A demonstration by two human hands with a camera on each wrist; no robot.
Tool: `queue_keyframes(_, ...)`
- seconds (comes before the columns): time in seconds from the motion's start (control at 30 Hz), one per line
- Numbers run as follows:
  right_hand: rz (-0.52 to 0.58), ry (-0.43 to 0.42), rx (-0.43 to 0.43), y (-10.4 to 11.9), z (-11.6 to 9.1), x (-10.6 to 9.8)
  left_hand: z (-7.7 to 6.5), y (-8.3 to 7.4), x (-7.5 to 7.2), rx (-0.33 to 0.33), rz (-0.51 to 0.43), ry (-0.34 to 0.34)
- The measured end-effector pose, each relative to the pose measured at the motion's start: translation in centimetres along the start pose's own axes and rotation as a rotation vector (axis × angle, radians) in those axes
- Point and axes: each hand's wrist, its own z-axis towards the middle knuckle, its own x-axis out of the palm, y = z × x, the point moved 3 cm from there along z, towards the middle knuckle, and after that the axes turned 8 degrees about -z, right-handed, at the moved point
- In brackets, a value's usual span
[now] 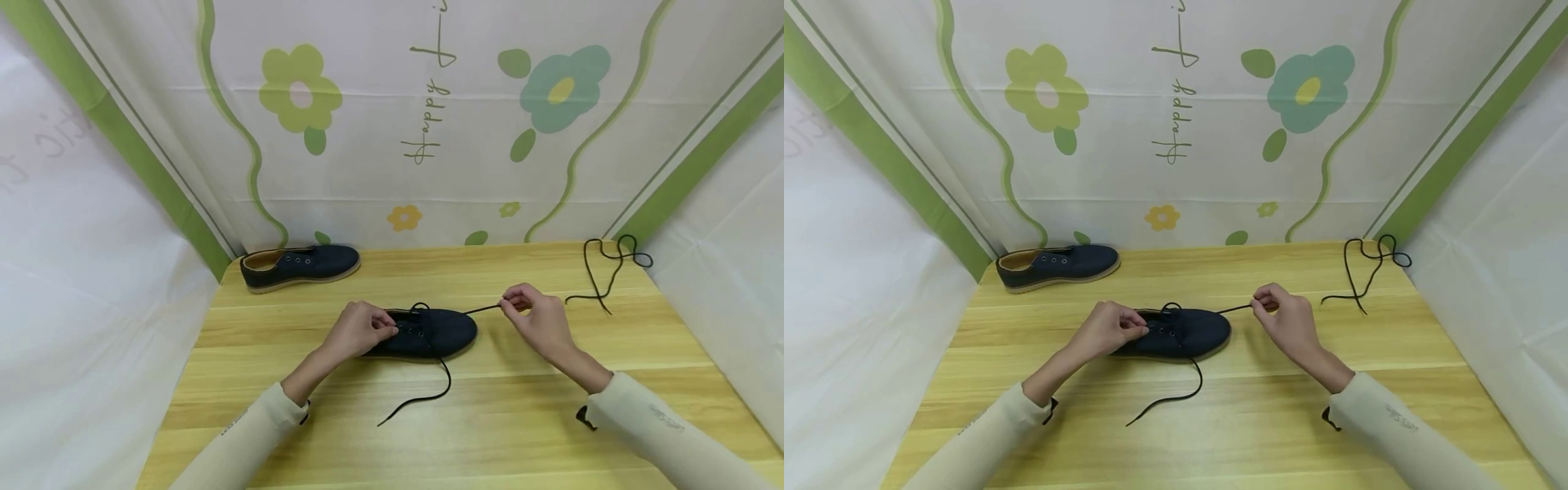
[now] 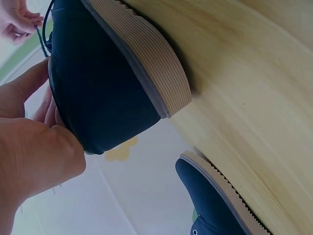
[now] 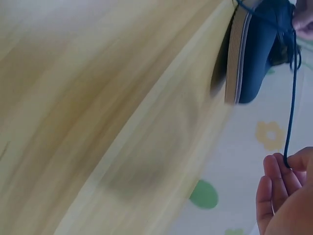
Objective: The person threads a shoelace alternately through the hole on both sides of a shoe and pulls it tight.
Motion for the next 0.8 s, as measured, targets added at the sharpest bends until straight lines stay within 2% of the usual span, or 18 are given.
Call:
queue_keyframes(0.23,-0.035,0.043,0.101,-2.4,-0.1,-1.3,0.0,0.0,0.0,-0.011,0.001,0.004)
queue_keyframes(0.43,-0.050,0.030,0.143,-4.4,-0.2,-2.4,0.0,-0.1,0.0,-0.012,-0.006,-0.001)
queue_keyframes(0.67,-0.012,0.020,0.211,-6.7,-0.6,-3.5,0.0,0.0,0.0,-0.014,0.002,-0.003)
queue_keyframes(0.8,-0.034,0.012,0.238,-8.0,-0.9,-4.0,0.0,0.0,0.0,-0.013,0.007,-0.001)
